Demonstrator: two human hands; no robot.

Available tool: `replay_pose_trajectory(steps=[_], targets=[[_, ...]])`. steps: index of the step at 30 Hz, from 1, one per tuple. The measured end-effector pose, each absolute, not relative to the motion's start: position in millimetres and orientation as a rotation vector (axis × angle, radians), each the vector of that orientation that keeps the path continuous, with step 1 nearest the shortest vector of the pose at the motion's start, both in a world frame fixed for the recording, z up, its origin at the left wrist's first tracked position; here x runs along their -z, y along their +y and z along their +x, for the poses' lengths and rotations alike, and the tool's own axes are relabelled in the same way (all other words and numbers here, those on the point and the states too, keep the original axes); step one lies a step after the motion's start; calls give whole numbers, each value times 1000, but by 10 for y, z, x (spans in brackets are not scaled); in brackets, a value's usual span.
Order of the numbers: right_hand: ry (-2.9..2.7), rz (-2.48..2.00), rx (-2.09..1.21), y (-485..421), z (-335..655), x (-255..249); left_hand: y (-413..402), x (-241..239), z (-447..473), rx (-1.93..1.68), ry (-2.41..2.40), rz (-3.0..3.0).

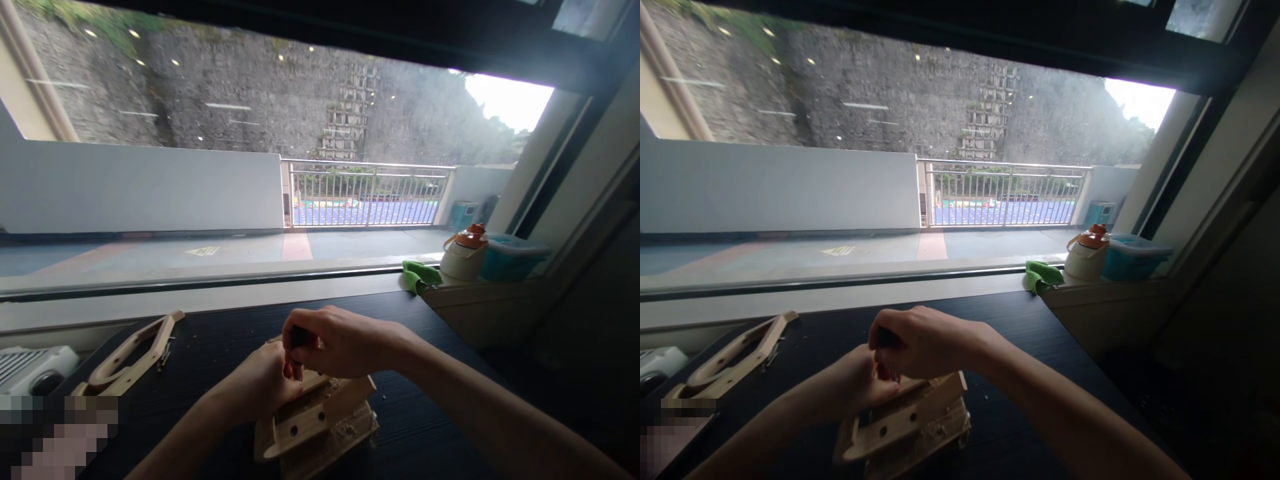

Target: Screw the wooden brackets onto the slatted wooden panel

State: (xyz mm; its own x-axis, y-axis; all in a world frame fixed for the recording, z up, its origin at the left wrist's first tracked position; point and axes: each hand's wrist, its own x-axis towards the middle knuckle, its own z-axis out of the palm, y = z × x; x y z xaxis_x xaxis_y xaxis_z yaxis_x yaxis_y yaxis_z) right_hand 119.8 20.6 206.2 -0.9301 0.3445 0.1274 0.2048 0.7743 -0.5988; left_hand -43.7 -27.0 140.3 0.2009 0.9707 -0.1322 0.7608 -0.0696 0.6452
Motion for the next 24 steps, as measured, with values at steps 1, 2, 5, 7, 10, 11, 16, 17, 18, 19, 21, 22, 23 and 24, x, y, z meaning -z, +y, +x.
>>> replay_pose_trajectory(steps=[1, 2, 5, 7, 10, 11, 16, 17, 18, 19, 21, 22, 23, 24], targets=[[-2741, -432, -892, 201, 1198, -2065, -273, -1403, -440, -451, 1615, 1872], [-2740, -437, -902, 198, 1198, -2066, -275, -1399, -442, -452, 1622, 1864], [-2723, -458, -947, 198, 1200, -2064, -274, -1372, -454, -453, 1631, 1848], [-2713, -459, -975, 203, 1199, -2061, -267, -1346, -464, -450, 1612, 1853], [-2724, -454, -961, 209, 1194, -2063, -258, -1309, -482, -443, 1577, 1868], [-2731, -453, -949, 209, 1190, -2066, -258, -1300, -487, -441, 1573, 1871], [-2786, -451, -930, 188, 1158, -2103, -276, -1332, -494, -457, 1571, 1899], [-2800, -453, -918, 182, 1151, -2111, -279, -1351, -490, -459, 1562, 1908], [-2811, -456, -903, 178, 1145, -2118, -281, -1370, -485, -459, 1550, 1916], [-2818, -462, -887, 175, 1139, -2123, -281, -1386, -480, -459, 1542, 1921], [-2818, -487, -865, 173, 1131, -2128, -279, -1402, -475, -467, 1542, 1931], [-2812, -501, -861, 173, 1127, -2129, -278, -1401, -475, -474, 1546, 1933], [-2806, -512, -860, 173, 1124, -2129, -278, -1393, -477, -481, 1550, 1933], [-2802, -517, -858, 174, 1123, -2127, -279, -1382, -480, -488, 1553, 1932]])
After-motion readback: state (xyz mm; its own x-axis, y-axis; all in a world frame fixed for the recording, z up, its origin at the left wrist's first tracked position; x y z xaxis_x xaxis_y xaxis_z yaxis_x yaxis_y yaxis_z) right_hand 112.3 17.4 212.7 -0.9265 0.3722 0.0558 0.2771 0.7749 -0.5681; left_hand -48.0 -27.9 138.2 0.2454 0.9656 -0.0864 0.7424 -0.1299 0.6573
